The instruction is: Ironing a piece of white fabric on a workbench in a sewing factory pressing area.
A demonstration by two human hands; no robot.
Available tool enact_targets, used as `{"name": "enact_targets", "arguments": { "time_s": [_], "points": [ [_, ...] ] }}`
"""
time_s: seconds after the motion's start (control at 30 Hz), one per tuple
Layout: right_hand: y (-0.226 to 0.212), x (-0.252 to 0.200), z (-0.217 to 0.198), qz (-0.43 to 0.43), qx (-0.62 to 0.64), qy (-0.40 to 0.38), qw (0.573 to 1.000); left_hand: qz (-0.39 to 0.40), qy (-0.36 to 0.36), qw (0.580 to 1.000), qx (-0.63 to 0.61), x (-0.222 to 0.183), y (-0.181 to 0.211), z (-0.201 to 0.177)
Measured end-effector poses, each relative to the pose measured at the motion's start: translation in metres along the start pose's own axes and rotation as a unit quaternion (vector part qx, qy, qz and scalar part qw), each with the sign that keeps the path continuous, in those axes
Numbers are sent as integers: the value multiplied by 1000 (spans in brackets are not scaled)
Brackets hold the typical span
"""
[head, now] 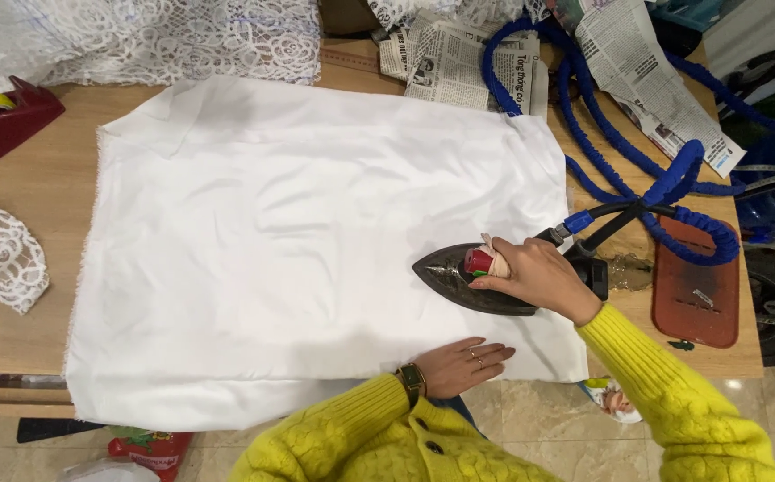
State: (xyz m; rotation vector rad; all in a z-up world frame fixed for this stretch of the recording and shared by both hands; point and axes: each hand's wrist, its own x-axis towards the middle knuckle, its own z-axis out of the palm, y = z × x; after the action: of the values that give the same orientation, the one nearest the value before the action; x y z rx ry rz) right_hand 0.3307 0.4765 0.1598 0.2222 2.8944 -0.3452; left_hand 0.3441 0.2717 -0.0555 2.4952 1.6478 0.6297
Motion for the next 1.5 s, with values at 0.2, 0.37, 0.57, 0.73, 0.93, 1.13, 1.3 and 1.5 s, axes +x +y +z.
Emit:
{"name": "enact_targets", "arguments": {
  "time_s": [0.2,0.37,0.57,0.73,0.93,1.13,1.3,1.5],
  "points": [
    [13,4,22,-34,-113,85,989,6,44,998,39,-3,0,-4],
    [30,24,24,-41,-179,195,964,10,30,999,37,-5,1,-7],
    [52,53,21,-20,-194,224,955,-7,23,996,86,-5,6,-2],
    [55,65,18,1,-191,235,953,-19,19,997,72,-1,9,3],
    [53,68,15,20,-167,221,961,-25,-2,997,78,2,8,9],
    [54,74,13,34,-159,223,961,-28,-61,995,74,6,8,18],
    [55,85,6,36,-154,235,959,-32,-57,994,90,4,8,26],
    [62,96,4,47,-151,241,958,-28,-62,992,111,2,6,24]
  ]
}}
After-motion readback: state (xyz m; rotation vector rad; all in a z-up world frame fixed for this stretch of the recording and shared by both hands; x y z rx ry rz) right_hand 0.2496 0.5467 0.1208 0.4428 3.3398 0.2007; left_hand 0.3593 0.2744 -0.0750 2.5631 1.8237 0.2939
